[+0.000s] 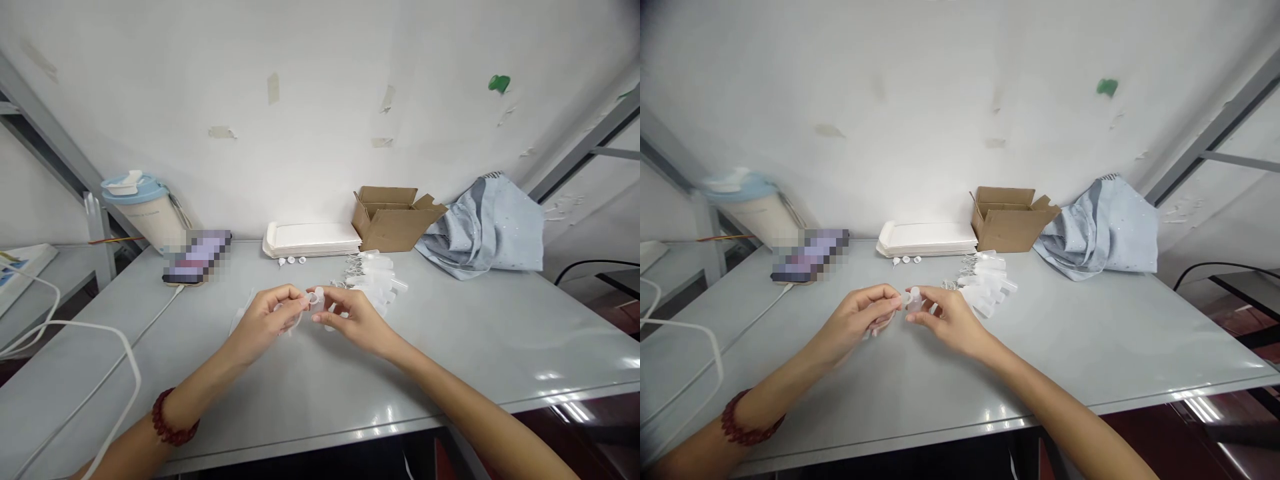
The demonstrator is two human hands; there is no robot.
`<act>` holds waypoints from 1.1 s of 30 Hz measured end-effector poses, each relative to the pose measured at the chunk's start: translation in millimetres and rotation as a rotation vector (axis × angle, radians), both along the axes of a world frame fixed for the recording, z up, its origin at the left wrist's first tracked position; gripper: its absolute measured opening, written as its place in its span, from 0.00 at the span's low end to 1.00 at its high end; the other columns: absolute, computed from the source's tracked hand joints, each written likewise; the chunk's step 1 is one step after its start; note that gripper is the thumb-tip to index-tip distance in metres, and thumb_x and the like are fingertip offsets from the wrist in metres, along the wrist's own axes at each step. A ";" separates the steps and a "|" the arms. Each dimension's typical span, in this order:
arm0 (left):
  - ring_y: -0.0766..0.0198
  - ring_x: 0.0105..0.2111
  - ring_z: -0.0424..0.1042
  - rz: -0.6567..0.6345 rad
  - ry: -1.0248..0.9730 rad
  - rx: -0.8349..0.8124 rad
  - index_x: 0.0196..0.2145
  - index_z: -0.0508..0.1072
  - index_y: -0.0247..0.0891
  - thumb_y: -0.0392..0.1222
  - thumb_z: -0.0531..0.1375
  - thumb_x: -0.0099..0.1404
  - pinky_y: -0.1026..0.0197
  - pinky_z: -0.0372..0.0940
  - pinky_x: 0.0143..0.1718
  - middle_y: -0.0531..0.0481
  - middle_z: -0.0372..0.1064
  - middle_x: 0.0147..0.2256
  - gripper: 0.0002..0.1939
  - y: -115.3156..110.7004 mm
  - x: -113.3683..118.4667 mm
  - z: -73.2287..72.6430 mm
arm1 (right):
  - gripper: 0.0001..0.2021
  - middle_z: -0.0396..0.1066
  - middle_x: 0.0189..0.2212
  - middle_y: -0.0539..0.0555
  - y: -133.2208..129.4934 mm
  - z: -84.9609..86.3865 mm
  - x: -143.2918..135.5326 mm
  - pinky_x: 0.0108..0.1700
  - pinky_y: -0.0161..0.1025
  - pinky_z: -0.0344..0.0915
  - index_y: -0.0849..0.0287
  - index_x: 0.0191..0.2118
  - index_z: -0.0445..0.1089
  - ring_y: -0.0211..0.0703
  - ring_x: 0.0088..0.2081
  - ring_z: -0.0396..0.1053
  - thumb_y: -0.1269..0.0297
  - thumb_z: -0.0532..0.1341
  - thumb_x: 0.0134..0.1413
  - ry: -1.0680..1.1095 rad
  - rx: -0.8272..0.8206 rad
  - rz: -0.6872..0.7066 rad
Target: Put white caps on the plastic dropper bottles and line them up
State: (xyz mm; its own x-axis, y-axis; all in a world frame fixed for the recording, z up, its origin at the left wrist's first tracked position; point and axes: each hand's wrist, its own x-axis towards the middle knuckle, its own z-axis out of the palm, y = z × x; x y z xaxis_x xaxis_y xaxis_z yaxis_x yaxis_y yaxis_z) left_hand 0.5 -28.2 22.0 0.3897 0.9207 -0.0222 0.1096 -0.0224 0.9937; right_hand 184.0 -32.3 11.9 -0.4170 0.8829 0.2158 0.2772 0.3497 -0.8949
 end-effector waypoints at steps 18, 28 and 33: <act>0.70 0.19 0.45 -0.059 0.085 -0.089 0.13 0.54 0.38 0.41 0.54 0.53 0.63 0.43 0.21 0.58 0.46 0.15 0.16 2.2 -0.4 3.1 | 0.19 0.66 0.37 0.58 5.9 -21.5 2.4 0.30 0.34 0.60 0.59 0.46 0.66 0.42 0.37 0.62 0.84 0.50 0.53 -0.592 1.062 -0.256; 0.71 0.19 0.42 -0.043 0.122 -0.170 0.14 0.51 0.38 0.39 0.53 0.52 0.62 0.39 0.21 0.58 0.44 0.16 0.15 2.4 0.0 -0.7 | 0.20 0.67 0.36 0.60 0.2 -14.8 2.0 0.32 0.34 0.66 0.63 0.48 0.63 0.41 0.38 0.66 0.85 0.47 0.53 -0.576 1.196 -0.195; 0.71 0.19 0.41 -0.028 0.119 -0.199 0.14 0.50 0.38 0.38 0.52 0.51 0.62 0.39 0.21 0.58 0.43 0.16 0.14 2.3 -0.5 -0.7 | 0.19 0.68 0.37 0.61 -3.7 -13.3 3.5 0.31 0.33 0.67 0.64 0.48 0.62 0.40 0.39 0.68 0.85 0.46 0.55 -0.591 1.179 -0.192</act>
